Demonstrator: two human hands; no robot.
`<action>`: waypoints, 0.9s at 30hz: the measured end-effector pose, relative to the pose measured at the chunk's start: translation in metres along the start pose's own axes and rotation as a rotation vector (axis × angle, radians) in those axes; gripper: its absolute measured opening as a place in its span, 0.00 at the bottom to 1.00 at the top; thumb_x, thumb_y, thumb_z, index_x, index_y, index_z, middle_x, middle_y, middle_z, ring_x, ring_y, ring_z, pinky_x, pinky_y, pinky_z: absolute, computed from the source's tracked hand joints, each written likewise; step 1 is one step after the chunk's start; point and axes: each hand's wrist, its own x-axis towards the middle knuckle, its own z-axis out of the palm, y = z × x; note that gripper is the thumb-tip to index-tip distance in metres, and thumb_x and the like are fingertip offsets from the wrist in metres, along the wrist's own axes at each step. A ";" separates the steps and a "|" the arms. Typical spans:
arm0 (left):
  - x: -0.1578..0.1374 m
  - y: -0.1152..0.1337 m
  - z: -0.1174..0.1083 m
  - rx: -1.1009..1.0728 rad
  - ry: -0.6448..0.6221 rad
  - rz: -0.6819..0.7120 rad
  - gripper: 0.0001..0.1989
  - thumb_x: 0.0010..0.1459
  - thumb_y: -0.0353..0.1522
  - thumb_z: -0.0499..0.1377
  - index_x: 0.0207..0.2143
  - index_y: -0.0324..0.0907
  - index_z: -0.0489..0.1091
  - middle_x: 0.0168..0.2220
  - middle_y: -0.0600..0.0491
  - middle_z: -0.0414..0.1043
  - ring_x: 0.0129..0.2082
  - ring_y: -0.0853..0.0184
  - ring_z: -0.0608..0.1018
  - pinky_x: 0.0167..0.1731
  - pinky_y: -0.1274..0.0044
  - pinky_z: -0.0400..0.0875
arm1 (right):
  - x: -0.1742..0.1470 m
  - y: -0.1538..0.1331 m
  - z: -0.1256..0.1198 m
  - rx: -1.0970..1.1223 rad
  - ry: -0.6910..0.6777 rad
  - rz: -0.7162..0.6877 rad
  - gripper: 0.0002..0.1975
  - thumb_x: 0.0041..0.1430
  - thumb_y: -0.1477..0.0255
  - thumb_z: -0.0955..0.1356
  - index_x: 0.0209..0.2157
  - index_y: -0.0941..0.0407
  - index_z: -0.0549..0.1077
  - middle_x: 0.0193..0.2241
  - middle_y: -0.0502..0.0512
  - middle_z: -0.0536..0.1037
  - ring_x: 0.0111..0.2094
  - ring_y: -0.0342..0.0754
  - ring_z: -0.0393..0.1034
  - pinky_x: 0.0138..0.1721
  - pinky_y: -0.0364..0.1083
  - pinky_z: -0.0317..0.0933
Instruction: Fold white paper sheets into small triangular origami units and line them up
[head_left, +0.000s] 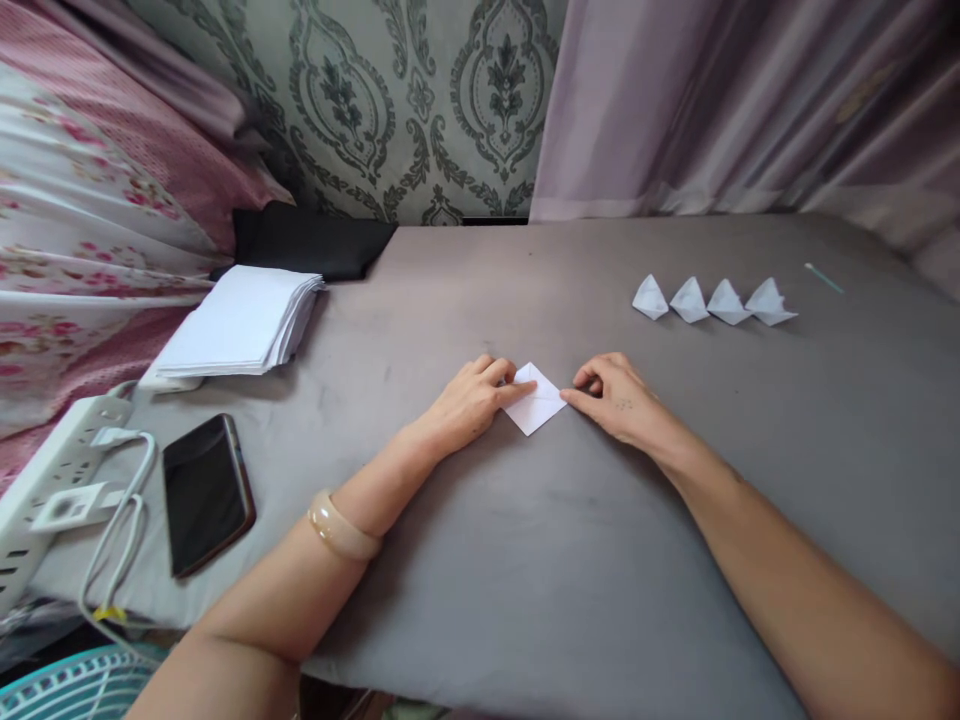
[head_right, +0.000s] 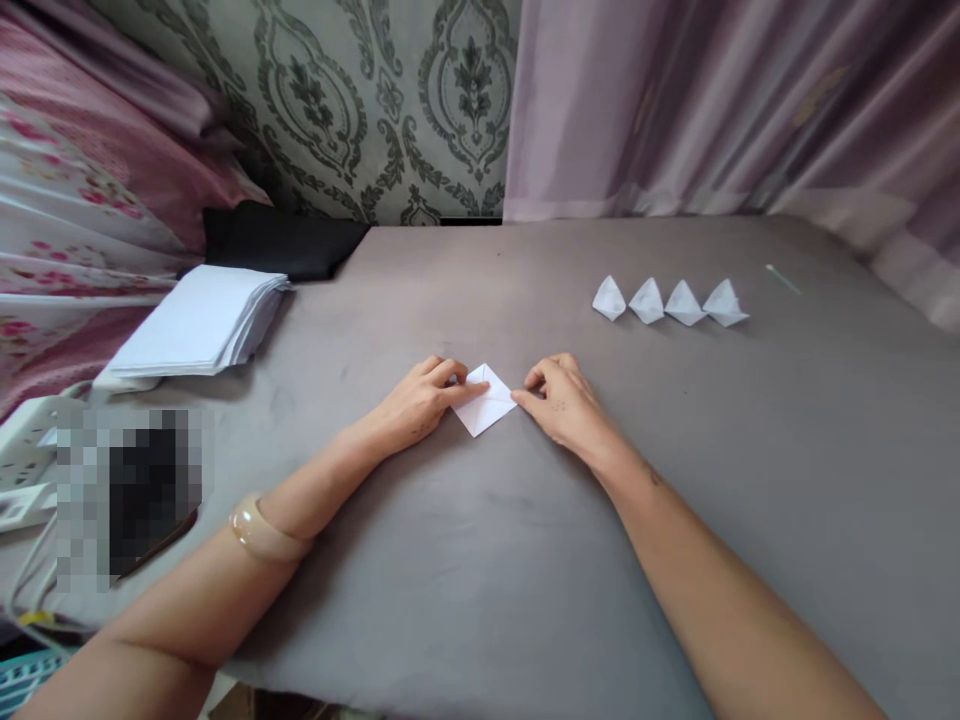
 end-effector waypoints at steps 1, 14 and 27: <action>0.000 0.000 -0.001 0.005 -0.005 0.003 0.23 0.66 0.26 0.43 0.57 0.48 0.67 0.48 0.46 0.67 0.43 0.63 0.66 0.47 0.70 0.64 | 0.001 0.002 -0.003 0.010 -0.007 -0.001 0.11 0.49 0.62 0.71 0.29 0.54 0.72 0.38 0.54 0.71 0.31 0.45 0.66 0.36 0.47 0.64; 0.002 0.005 -0.004 0.021 0.018 0.085 0.20 0.67 0.28 0.44 0.57 0.43 0.66 0.51 0.44 0.69 0.49 0.62 0.69 0.50 0.70 0.65 | -0.016 -0.034 0.018 0.066 0.021 -0.352 0.17 0.62 0.77 0.57 0.45 0.56 0.73 0.44 0.60 0.76 0.45 0.50 0.71 0.48 0.51 0.64; -0.015 0.050 -0.020 0.185 -0.192 -0.220 0.13 0.64 0.24 0.48 0.46 0.37 0.69 0.48 0.45 0.69 0.49 0.63 0.72 0.43 0.75 0.73 | -0.043 -0.039 0.022 -0.313 -0.033 -0.531 0.21 0.63 0.75 0.58 0.56 0.61 0.67 0.50 0.66 0.70 0.48 0.57 0.65 0.50 0.55 0.64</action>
